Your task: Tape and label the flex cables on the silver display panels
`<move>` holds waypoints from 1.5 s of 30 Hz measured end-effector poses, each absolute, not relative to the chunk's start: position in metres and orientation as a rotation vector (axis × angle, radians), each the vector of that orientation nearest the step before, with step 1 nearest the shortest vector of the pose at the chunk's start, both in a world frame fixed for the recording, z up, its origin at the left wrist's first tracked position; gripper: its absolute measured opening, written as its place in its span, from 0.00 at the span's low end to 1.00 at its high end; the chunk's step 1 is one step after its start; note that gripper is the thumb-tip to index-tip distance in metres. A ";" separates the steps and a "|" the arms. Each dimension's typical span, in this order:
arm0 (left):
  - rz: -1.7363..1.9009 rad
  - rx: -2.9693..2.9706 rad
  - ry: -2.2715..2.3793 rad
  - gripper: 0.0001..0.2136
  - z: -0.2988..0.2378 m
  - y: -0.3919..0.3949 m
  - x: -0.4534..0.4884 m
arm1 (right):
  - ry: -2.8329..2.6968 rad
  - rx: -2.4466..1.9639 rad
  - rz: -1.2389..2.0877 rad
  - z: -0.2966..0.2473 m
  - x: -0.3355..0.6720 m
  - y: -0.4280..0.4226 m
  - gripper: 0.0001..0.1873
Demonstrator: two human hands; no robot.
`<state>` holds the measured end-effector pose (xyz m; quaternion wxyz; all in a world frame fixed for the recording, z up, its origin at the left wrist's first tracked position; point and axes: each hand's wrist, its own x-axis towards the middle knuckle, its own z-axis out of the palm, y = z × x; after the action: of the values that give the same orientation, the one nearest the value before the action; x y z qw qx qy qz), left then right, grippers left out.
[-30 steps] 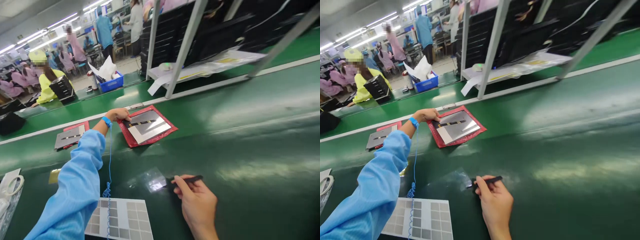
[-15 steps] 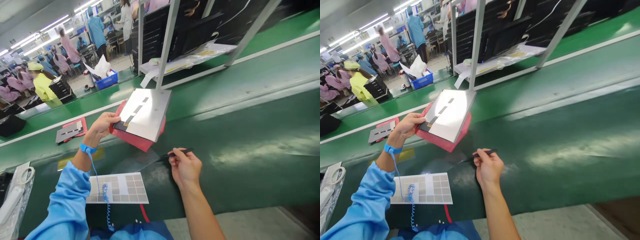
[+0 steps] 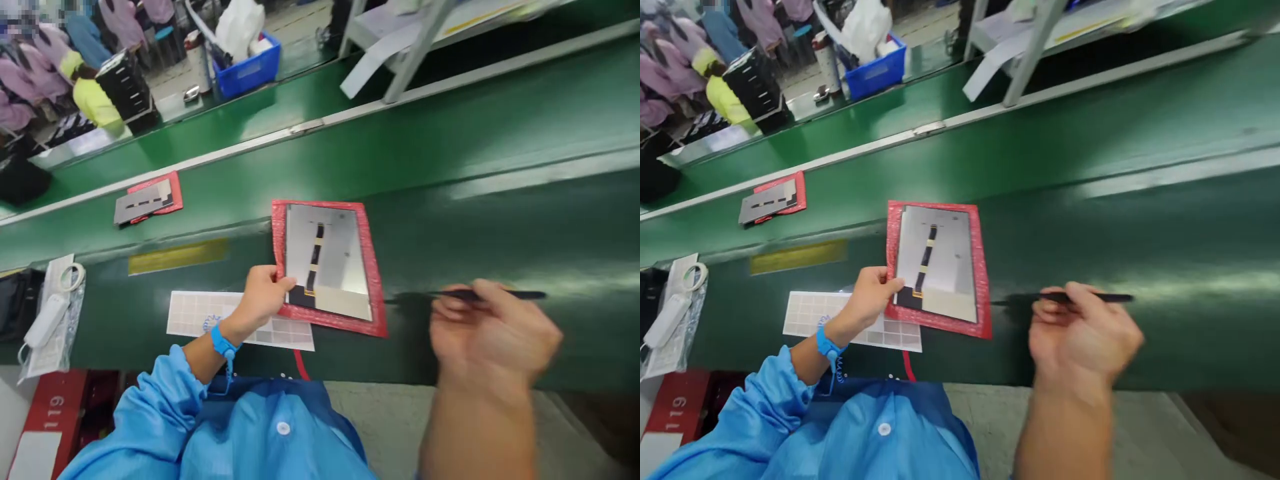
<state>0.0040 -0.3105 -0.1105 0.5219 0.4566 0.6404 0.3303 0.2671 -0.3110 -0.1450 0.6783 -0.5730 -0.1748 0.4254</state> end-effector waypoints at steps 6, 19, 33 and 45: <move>0.567 1.387 1.745 0.15 -0.109 -0.339 -0.003 | -0.525 -1.375 0.921 -0.105 0.216 -0.310 0.10; 0.619 2.102 1.841 0.14 -0.135 -0.280 -0.164 | -1.129 -1.188 1.346 -0.133 0.033 -0.225 0.12; 0.674 2.249 1.790 0.12 -0.153 -0.283 -0.167 | -1.296 -1.217 1.199 -0.158 0.026 -0.216 0.09; 0.687 2.241 1.787 0.11 -0.153 -0.282 -0.167 | -1.291 -1.228 1.176 -0.160 0.024 -0.214 0.08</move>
<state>-0.1667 -0.2816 -0.1531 0.0971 0.7568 0.6033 0.2321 0.0245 -0.2143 -0.1602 0.4823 -0.5040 -0.5297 0.4826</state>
